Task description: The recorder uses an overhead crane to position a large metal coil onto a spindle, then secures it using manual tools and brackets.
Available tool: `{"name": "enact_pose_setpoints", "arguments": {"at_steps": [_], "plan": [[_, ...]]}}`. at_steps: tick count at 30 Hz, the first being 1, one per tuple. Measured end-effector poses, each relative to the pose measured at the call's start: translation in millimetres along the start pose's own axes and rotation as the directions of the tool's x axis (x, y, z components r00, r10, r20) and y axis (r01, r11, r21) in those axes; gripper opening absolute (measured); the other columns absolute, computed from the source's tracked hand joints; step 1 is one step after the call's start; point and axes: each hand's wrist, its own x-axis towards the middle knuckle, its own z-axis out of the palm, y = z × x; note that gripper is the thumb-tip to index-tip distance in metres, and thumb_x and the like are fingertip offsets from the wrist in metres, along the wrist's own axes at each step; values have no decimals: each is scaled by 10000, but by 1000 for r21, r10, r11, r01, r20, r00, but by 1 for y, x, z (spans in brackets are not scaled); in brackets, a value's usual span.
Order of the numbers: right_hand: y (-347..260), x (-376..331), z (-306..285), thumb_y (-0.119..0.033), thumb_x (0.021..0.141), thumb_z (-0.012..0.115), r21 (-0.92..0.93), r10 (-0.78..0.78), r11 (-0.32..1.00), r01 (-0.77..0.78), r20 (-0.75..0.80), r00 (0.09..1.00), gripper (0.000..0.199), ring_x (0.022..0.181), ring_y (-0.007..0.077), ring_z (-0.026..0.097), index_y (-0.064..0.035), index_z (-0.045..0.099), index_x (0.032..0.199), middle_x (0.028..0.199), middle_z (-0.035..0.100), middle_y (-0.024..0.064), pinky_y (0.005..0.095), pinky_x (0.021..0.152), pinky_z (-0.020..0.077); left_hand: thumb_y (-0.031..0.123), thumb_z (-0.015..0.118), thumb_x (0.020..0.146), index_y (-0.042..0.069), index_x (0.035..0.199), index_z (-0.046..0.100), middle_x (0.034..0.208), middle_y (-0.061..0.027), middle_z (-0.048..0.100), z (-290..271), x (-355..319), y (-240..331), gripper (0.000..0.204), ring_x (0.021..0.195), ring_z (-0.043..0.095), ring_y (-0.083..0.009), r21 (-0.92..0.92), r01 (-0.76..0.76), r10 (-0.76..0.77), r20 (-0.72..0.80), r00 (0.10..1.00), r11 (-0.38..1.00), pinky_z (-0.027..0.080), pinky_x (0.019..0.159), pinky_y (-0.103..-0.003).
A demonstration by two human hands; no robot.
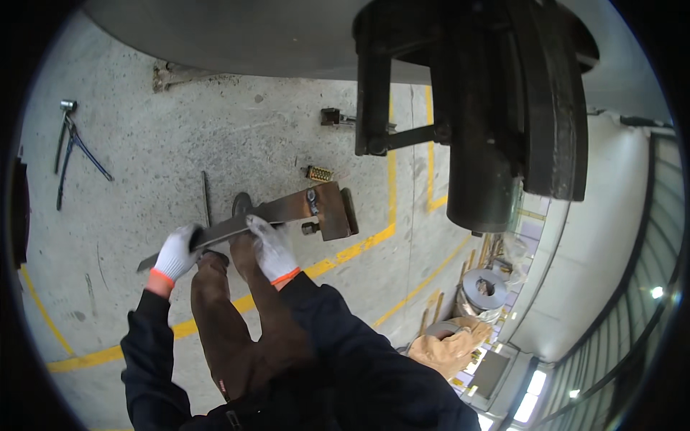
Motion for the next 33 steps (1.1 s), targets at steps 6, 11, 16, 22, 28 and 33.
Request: {"name": "enact_pose_setpoints", "arguments": {"at_steps": [6,11,16,22,28,33], "plan": [[59,52,-45,68,912,574,33,-111,993,116,-138,984,342,1057,312,684,-29,701,1214,1159,724,150,390,909,543,31,631,789,30,1197,636,1135,-229,657,19,80,36,408,1130,610,-418,201,19,5,-119,993,979,507,991,-474],[63,60,-60,-5,963,598,166,-3,986,0,19,1000,308,1123,268,699,-15,678,1261,1266,710,137,351,974,554,20,632,803,34,1231,620,1183,-232,637,13,110,43,429,1149,602,-417,238,27,6,-136,991,971,505,991,-473],[91,66,-33,-27,1028,497,403,-65,915,-5,161,985,317,1195,206,683,65,641,1295,1303,706,138,313,1052,528,34,624,818,18,1239,614,1161,-231,634,12,117,32,421,1136,601,-410,282,123,-95,-111,989,952,499,988,-469],[102,58,-51,-49,1037,513,169,-213,967,191,128,969,354,1261,183,641,23,602,1372,1393,652,134,314,1057,517,34,586,830,-3,1197,611,1100,-221,631,2,106,47,370,1083,611,-396,345,25,16,-117,993,938,486,976,-464],[96,92,-62,-70,871,828,769,292,313,-557,480,827,564,1212,170,644,20,578,1369,1289,673,85,349,1010,547,52,578,843,-7,1197,592,1129,-210,624,-1,132,40,359,1117,600,-382,482,61,-3,-120,993,874,481,975,-445],[98,94,-52,-102,914,783,705,205,606,-368,309,929,472,1210,164,646,38,618,1334,1345,661,95,334,1024,538,48,570,862,6,1173,593,1097,-226,625,-18,164,35,315,1097,602,-396,458,-11,63,-98,993,889,490,956,-464]]}}
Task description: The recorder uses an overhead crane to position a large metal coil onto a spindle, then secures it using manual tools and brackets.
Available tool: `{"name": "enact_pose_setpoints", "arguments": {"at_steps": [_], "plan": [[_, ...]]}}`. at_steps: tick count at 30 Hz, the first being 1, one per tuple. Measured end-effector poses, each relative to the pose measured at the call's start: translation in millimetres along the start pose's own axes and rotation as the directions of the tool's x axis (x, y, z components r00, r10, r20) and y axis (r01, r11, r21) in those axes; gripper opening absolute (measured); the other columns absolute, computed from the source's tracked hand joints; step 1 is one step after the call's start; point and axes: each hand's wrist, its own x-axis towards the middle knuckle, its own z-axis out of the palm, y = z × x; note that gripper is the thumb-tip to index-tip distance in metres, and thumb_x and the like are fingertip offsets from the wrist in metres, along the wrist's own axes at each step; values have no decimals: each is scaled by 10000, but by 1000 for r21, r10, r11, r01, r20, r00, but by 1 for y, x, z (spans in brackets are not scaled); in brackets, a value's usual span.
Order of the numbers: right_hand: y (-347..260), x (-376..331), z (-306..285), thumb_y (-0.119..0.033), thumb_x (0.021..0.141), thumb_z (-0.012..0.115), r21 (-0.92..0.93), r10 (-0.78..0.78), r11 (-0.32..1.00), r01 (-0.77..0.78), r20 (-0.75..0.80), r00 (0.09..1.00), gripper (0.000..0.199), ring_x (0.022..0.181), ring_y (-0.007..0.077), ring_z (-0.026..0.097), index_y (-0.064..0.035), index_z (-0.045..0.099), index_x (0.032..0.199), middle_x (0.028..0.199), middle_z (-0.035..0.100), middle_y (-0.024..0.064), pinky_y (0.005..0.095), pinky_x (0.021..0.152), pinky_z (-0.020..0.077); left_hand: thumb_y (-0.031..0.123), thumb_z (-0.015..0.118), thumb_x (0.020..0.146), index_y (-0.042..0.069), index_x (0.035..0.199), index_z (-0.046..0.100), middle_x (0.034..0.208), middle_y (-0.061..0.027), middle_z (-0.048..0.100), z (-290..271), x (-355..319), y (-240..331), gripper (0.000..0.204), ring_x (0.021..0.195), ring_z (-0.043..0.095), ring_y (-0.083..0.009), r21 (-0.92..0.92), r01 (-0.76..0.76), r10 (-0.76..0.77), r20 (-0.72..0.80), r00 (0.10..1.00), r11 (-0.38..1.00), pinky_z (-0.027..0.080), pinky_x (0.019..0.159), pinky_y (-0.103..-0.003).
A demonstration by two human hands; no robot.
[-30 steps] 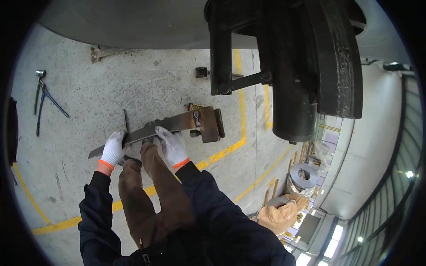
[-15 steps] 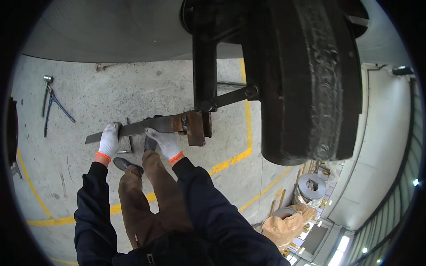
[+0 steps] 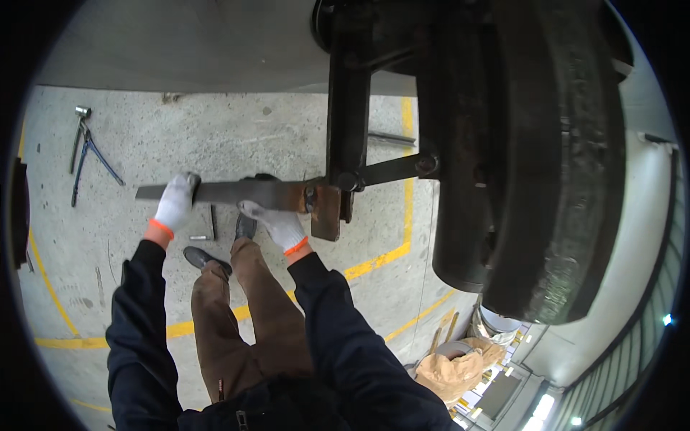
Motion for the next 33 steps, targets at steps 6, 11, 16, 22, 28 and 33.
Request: {"name": "enact_pose_setpoints", "arguments": {"at_steps": [6,11,16,22,28,33], "plan": [[0,22,2,-41,990,548,-235,-217,948,216,23,976,397,1187,236,667,-118,627,1372,1381,668,59,321,1017,541,1,559,867,-6,1195,596,1151,-269,615,-6,34,-5,330,1160,580,-438,-190,34,-27,36,999,981,481,999,-481],[-6,45,-21,-218,1032,616,-393,-48,916,78,86,995,363,1152,134,680,-61,647,1358,1307,714,70,291,985,540,21,557,884,11,1220,585,1154,-281,612,20,41,1,338,1122,597,-451,-147,139,-130,68,989,979,496,968,-493],[-29,71,-18,-131,958,626,-820,-181,519,242,171,969,457,1102,189,710,-88,597,1412,1382,661,118,315,988,546,52,519,916,2,1174,609,1129,-269,629,-7,69,-13,278,1061,619,-458,-128,85,-99,-104,990,988,517,909,-516],[-7,56,-6,12,880,574,-903,-625,325,282,19,780,658,1243,356,619,-99,463,1519,1458,570,158,453,1053,512,92,556,906,-8,1186,616,1152,-258,643,2,62,-2,303,1099,625,-424,-87,139,-136,41,990,986,513,959,-465],[-41,124,-2,57,840,550,-970,-595,193,145,2,804,686,1284,391,587,-31,453,1513,1530,506,161,478,1034,476,93,536,915,14,1214,606,1100,-276,646,-23,101,-23,317,1030,636,-451,-97,131,-138,-77,987,987,520,887,-514],[-38,146,-7,48,847,555,-908,-494,379,177,-37,868,676,1247,378,612,-36,456,1510,1529,505,164,487,964,511,138,542,931,-3,1159,615,1058,-238,672,-41,122,-32,279,1008,649,-408,114,69,-72,22,997,991,528,878,-483]]}}
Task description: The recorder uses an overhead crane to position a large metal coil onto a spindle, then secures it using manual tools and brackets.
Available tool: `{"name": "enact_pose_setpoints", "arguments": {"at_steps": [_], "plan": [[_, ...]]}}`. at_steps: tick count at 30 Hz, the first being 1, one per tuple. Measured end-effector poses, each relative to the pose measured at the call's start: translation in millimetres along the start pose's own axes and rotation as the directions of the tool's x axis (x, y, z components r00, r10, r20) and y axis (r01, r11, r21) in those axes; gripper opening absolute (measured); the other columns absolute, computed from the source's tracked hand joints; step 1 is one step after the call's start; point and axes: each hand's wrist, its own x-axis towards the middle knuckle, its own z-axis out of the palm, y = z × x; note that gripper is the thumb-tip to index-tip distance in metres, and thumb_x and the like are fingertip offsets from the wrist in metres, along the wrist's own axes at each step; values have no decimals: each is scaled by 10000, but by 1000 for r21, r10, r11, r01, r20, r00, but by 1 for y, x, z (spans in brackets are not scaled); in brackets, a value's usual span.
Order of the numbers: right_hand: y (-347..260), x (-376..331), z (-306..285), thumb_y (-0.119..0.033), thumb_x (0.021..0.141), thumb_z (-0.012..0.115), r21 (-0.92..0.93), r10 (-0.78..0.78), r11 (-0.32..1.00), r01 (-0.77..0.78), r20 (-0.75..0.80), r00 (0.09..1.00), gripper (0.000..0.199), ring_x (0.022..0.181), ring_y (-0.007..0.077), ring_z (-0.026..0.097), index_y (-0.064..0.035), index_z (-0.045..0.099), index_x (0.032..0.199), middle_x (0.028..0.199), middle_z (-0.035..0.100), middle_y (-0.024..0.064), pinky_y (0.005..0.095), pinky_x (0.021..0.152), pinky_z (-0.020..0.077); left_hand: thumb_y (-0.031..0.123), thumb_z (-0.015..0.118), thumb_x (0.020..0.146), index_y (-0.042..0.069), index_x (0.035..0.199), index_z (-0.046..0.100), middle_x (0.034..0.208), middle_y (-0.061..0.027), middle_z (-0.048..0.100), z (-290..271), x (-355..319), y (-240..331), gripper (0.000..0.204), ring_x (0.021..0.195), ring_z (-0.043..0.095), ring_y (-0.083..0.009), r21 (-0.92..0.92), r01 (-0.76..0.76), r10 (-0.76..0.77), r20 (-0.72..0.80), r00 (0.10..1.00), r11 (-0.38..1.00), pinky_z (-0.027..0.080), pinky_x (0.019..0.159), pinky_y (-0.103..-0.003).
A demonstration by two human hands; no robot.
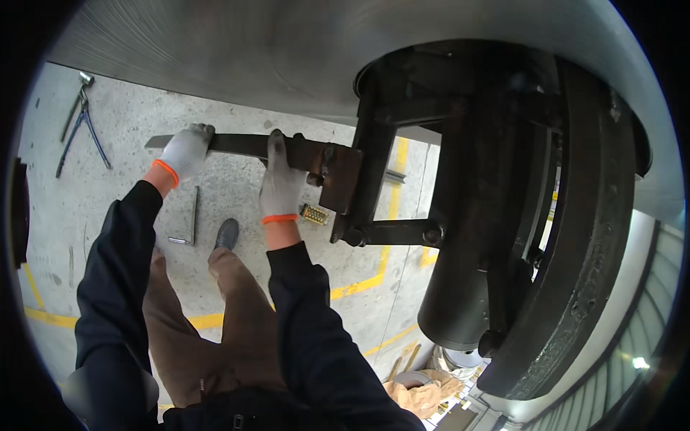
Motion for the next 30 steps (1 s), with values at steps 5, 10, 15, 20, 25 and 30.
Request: {"name": "enact_pose_setpoints", "arguments": {"at_steps": [5,10,15,20,25,30], "plan": [[-11,2,-27,-44,944,605,-184,-126,977,111,-73,989,464,1153,357,632,-19,562,1405,1418,585,169,449,986,491,172,565,913,-24,1130,612,1049,-190,686,0,-7,-5,296,1005,662,-356,64,-69,68,9,998,996,544,843,-444],[3,-3,-5,-118,1017,582,458,207,881,-118,-149,967,297,1104,335,628,-15,646,1288,1182,684,170,397,1009,465,139,510,961,-9,1215,620,1144,-219,694,-30,-2,15,314,1096,676,-362,126,-122,101,160,982,985,587,872,-459],[-12,4,-20,-40,946,634,-49,76,996,-80,-74,994,436,1190,329,649,-65,590,1379,1354,645,160,406,1020,534,139,522,959,-5,1207,614,1142,-203,682,-5,17,-1,302,1059,680,-338,119,-128,119,81,990,985,581,873,-427],[-21,3,-33,-13,955,606,662,379,674,-327,69,923,368,1214,371,620,-37,636,1321,1347,640,176,400,1027,507,139,534,951,-9,1168,602,1117,-195,678,-10,2,9,271,1068,675,-339,183,-138,126,74,989,973,576,860,-428],[-20,-47,-32,-39,1010,588,782,473,572,-248,-67,879,333,1169,300,671,-7,616,1341,1315,655,160,380,957,562,134,531,952,-4,1175,590,1134,-196,671,0,-3,13,269,1094,664,-343,51,-58,54,70,996,997,582,861,-423],[9,-57,-37,-32,1035,593,981,673,130,-147,22,739,304,1052,259,729,19,584,1334,1238,685,148,333,781,644,123,531,945,-4,1147,582,1109,-188,675,-12,9,12,244,1059,667,-338,141,-127,116,84,990,982,586,835,-429]]}}
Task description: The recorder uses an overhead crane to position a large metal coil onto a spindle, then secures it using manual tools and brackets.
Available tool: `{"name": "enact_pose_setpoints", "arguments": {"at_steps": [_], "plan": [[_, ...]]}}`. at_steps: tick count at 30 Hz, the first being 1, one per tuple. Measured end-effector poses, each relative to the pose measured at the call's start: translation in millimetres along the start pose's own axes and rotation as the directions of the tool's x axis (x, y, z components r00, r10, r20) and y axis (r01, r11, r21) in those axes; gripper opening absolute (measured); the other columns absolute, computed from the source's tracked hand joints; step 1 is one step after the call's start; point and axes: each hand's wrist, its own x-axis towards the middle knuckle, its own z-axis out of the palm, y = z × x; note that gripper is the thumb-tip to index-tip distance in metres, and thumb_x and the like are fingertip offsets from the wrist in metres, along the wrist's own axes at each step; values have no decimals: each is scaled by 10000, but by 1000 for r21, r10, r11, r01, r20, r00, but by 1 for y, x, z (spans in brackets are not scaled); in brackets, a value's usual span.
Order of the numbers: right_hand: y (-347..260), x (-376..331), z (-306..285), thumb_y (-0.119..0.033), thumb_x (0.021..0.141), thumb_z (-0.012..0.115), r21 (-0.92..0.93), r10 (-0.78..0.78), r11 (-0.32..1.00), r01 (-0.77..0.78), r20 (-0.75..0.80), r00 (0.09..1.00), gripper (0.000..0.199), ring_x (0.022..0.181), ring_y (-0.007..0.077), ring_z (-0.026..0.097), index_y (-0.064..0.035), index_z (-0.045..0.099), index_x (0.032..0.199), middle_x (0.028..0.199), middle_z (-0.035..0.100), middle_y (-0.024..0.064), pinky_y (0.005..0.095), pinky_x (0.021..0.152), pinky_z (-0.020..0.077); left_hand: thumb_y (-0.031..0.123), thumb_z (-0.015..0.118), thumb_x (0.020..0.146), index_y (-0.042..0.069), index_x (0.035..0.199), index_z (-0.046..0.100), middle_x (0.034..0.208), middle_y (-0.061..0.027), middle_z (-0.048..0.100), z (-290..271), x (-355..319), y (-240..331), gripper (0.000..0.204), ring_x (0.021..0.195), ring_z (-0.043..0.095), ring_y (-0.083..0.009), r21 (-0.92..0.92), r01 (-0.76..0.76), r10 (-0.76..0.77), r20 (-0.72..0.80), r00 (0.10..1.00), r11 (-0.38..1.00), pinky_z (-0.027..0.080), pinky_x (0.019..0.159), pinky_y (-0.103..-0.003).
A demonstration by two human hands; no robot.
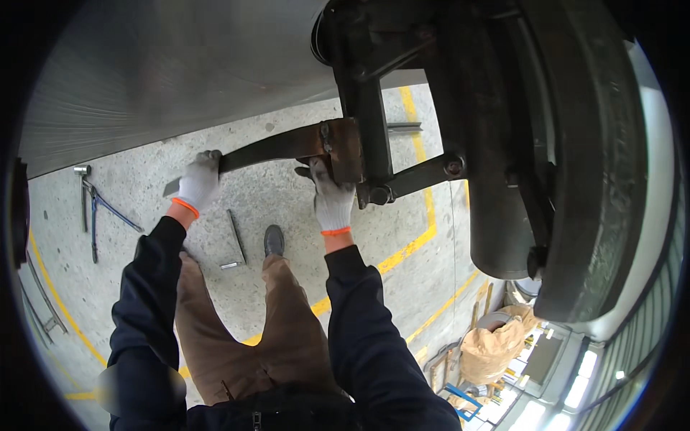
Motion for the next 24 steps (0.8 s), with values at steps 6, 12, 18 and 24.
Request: {"name": "enact_pose_setpoints", "arguments": {"at_steps": [6,12,18,24], "plan": [[2,5,15,35,991,615,-319,-96,945,79,-39,995,353,1031,269,728,34,559,1340,1197,681,148,348,793,655,124,537,928,7,1157,574,1070,-181,662,13,0,-8,260,1053,656,-323,3,-8,9,-96,995,1000,576,815,-423],[17,34,43,13,964,637,155,-134,970,188,-305,943,297,809,277,749,47,607,1258,1006,715,145,333,680,654,86,532,922,13,1148,576,1067,-179,661,15,17,-15,242,1031,669,-333,-79,9,-22,-161,987,997,585,816,-437],[-13,50,60,-36,970,671,-248,-133,965,81,-203,970,249,670,252,739,72,638,1191,955,723,142,331,587,648,102,536,930,12,1149,590,1074,-185,675,11,17,-16,243,1040,668,-340,-49,41,-48,-150,988,998,582,823,-455],[-14,63,65,-72,1019,624,-292,-145,951,100,-137,980,221,735,182,739,50,682,1193,996,731,108,288,631,613,119,521,953,-19,1188,587,1079,-200,688,3,24,-23,280,1034,681,-352,-83,4,-16,-147,989,997,573,855,-467]]}}
